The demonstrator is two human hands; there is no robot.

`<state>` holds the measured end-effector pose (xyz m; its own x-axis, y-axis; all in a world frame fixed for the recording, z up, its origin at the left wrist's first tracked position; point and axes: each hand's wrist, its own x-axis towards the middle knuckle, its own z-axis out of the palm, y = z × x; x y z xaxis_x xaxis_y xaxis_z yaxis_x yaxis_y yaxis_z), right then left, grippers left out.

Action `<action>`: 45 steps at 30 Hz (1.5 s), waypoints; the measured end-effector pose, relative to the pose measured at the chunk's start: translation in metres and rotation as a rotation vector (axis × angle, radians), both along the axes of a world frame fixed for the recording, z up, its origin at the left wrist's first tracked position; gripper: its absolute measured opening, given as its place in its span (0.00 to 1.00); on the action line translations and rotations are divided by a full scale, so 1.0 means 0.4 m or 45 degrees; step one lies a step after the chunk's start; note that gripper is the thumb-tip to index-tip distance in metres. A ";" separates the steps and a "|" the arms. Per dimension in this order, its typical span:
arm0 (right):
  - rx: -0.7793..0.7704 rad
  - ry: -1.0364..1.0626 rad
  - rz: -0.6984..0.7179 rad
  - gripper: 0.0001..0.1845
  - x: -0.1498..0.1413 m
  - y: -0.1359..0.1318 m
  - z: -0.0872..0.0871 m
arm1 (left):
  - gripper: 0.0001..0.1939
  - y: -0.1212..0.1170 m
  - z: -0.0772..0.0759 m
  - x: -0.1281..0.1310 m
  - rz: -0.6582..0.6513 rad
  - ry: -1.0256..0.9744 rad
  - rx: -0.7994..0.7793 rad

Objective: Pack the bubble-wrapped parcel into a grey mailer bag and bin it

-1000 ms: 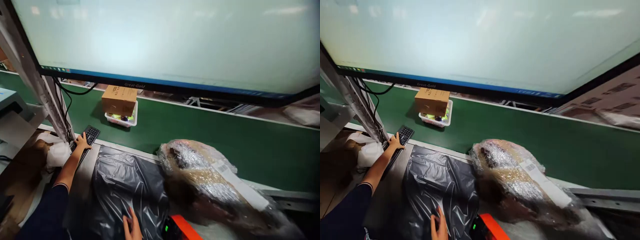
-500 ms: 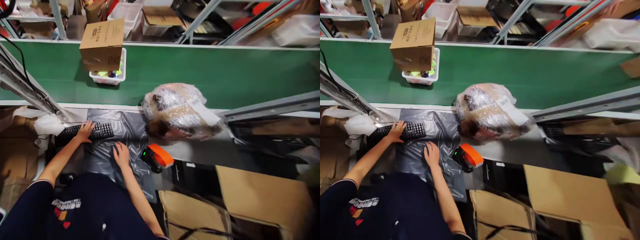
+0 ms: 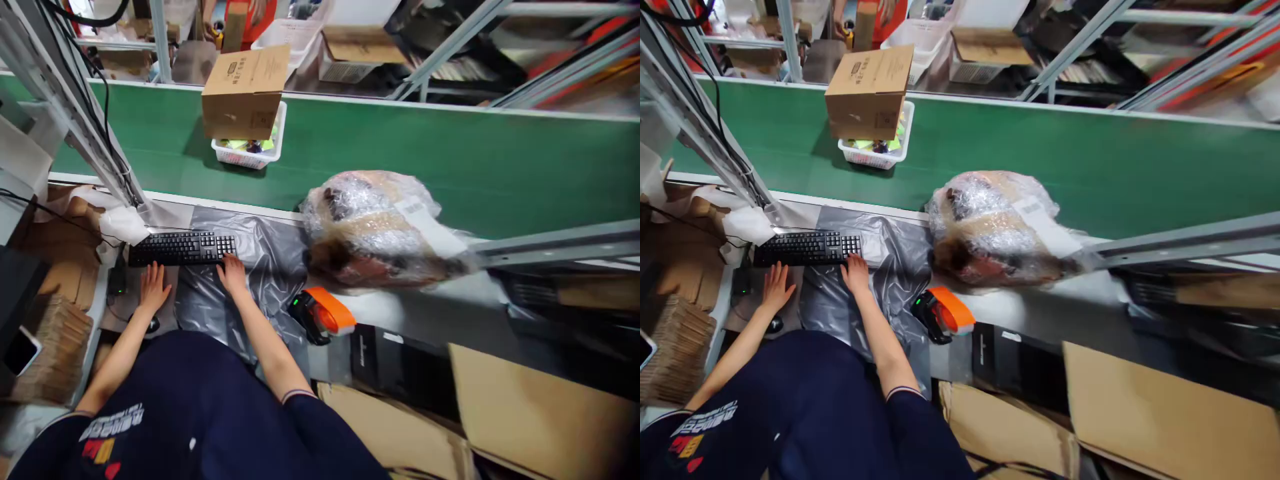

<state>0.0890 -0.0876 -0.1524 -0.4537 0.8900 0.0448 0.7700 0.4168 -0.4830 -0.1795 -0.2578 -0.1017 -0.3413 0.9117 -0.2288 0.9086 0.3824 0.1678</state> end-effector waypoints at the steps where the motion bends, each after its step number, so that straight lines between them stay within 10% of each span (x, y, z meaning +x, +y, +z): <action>1: 0.001 -0.005 0.011 0.16 -0.003 0.006 -0.001 | 0.39 0.002 0.005 0.001 -0.012 0.001 -0.014; 8: 0.013 -0.005 -0.007 0.16 -0.042 0.064 -0.006 | 0.38 0.012 0.032 0.022 -0.068 -0.016 -0.060; 17: 0.061 0.074 -0.067 0.21 -0.040 -0.047 -0.040 | 0.38 -0.019 0.014 0.004 0.035 -0.029 -0.036; 30: 0.007 -0.055 0.336 0.21 -0.355 -0.091 0.051 | 0.39 0.069 0.033 -0.112 -0.035 0.028 -0.066; 45: 0.005 0.025 0.323 0.14 -0.417 -0.059 0.040 | 0.37 0.042 0.018 -0.119 0.159 0.037 -0.027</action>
